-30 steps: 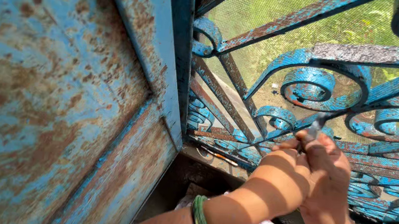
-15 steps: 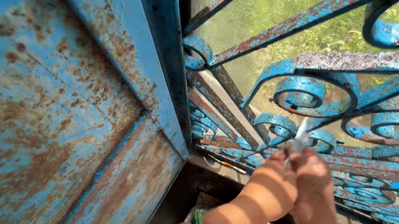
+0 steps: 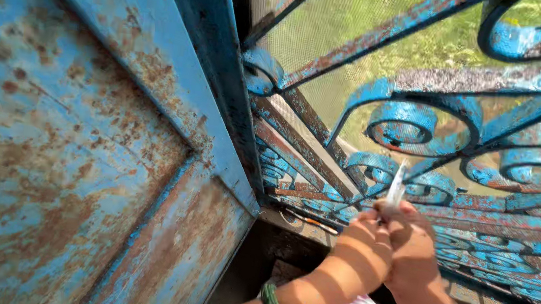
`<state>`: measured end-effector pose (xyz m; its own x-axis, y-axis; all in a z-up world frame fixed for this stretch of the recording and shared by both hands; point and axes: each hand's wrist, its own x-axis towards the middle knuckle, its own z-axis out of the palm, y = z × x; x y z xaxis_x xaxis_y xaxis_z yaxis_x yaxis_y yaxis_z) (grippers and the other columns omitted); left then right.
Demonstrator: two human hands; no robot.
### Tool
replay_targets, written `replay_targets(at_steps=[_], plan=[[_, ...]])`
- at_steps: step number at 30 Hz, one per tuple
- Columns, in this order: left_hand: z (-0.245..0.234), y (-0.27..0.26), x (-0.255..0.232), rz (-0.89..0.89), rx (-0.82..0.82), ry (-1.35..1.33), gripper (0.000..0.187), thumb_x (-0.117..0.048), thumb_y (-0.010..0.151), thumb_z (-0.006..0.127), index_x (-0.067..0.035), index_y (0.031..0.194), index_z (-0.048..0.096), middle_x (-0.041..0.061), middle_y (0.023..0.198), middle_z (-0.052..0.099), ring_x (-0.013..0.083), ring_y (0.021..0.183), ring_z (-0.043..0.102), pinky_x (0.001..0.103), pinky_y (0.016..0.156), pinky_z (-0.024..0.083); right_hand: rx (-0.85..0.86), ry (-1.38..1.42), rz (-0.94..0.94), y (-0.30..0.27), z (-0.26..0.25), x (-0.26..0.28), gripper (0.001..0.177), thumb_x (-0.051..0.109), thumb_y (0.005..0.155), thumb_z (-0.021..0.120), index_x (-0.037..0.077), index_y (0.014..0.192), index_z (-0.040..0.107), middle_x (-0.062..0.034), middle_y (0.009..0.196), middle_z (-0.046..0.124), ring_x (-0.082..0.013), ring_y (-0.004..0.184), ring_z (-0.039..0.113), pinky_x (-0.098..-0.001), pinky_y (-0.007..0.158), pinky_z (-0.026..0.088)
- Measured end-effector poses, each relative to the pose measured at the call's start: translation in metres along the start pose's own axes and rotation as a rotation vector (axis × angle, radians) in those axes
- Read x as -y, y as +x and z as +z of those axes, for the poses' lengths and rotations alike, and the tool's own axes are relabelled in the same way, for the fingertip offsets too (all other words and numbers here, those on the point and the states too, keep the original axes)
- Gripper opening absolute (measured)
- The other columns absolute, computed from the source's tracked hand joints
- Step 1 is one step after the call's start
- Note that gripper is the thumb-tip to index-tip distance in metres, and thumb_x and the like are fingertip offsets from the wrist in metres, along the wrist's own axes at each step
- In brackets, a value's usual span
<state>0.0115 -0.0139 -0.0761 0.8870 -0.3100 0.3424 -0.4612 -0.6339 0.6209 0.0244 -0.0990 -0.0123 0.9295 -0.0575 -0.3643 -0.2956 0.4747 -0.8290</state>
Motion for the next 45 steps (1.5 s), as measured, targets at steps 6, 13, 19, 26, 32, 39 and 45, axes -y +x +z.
replay_targets(at_steps=[6,13,19,26,32,39,45], plan=[[-0.012,-0.013,-0.015,-0.139,0.115,-0.068,0.027,-0.014,0.096,0.054,-0.002,0.12,0.056,0.025,0.103,0.068,0.044,0.096,0.067,0.051,0.082,0.054,0.094,-0.121,-0.029,0.012,-0.027,-0.021,0.018,0.014,0.101,0.052,0.0,0.106,0.062,-0.0115,0.089,0.069,-0.0213,0.081,0.066,-0.0362,0.073,0.055],[-0.001,-0.037,-0.047,-0.291,0.252,0.098,0.043,-0.016,0.092,0.06,0.003,0.131,0.051,0.021,0.102,0.065,0.0392,0.084,0.069,0.05,0.068,0.055,-0.021,-0.411,-0.045,-0.021,-0.047,-0.023,0.029,0.004,0.091,0.055,0.006,0.12,0.054,-0.0089,0.095,0.073,-0.0148,0.083,0.068,-0.0296,0.075,0.054],[-0.023,-0.032,-0.087,-0.271,0.199,-0.131,0.062,-0.015,0.087,0.063,-0.001,0.144,0.042,0.022,0.108,0.067,0.0449,0.091,0.068,0.052,0.08,0.054,-0.166,-0.298,-0.139,-0.045,-0.062,0.012,0.028,0.004,0.096,0.048,-0.001,0.121,0.059,-0.0095,0.093,0.073,-0.0155,0.084,0.07,-0.0284,0.075,0.058],[-0.013,-0.001,-0.081,-0.516,0.134,-0.621,0.053,-0.023,0.086,0.072,-0.004,0.131,0.054,0.018,0.098,0.074,0.0316,0.089,0.076,0.044,0.074,0.06,-0.105,-0.448,-0.123,-0.021,-0.064,0.025,0.018,0.013,0.1,0.055,0.002,0.112,0.062,-0.0082,0.086,0.068,-0.0117,0.072,0.065,-0.0291,0.062,0.054],[-0.021,-0.017,-0.054,-0.93,0.359,-1.457,0.027,-0.029,0.107,0.053,-0.003,0.107,0.06,0.009,0.078,0.066,0.0227,0.054,0.068,0.034,0.044,0.056,-0.12,-0.622,-0.051,-0.006,-0.05,0.027,0.018,0.023,0.099,0.061,0.006,0.099,0.067,-0.0081,0.068,0.066,-0.0125,0.056,0.06,-0.0302,0.051,0.047],[-0.052,-0.014,-0.07,-1.176,0.293,-1.632,0.025,-0.024,0.109,0.047,-0.003,0.108,0.06,0.014,0.08,0.064,0.0259,0.061,0.069,0.042,0.056,0.061,-0.09,-0.489,-0.031,-0.011,-0.038,0.027,0.022,0.023,0.099,0.058,0.003,0.099,0.066,-0.0044,0.071,0.07,-0.0117,0.057,0.058,-0.0292,0.05,0.047],[-0.047,-0.01,-0.073,-0.987,0.314,-1.545,0.027,-0.024,0.113,0.046,0.0,0.104,0.055,0.008,0.071,0.057,0.0207,0.047,0.057,0.04,0.04,0.053,-0.136,-0.425,0.07,-0.029,-0.018,0.065,0.024,0.023,0.1,0.054,0.004,0.107,0.066,-0.0065,0.072,0.064,-0.014,0.056,0.058,-0.0295,0.049,0.048]])
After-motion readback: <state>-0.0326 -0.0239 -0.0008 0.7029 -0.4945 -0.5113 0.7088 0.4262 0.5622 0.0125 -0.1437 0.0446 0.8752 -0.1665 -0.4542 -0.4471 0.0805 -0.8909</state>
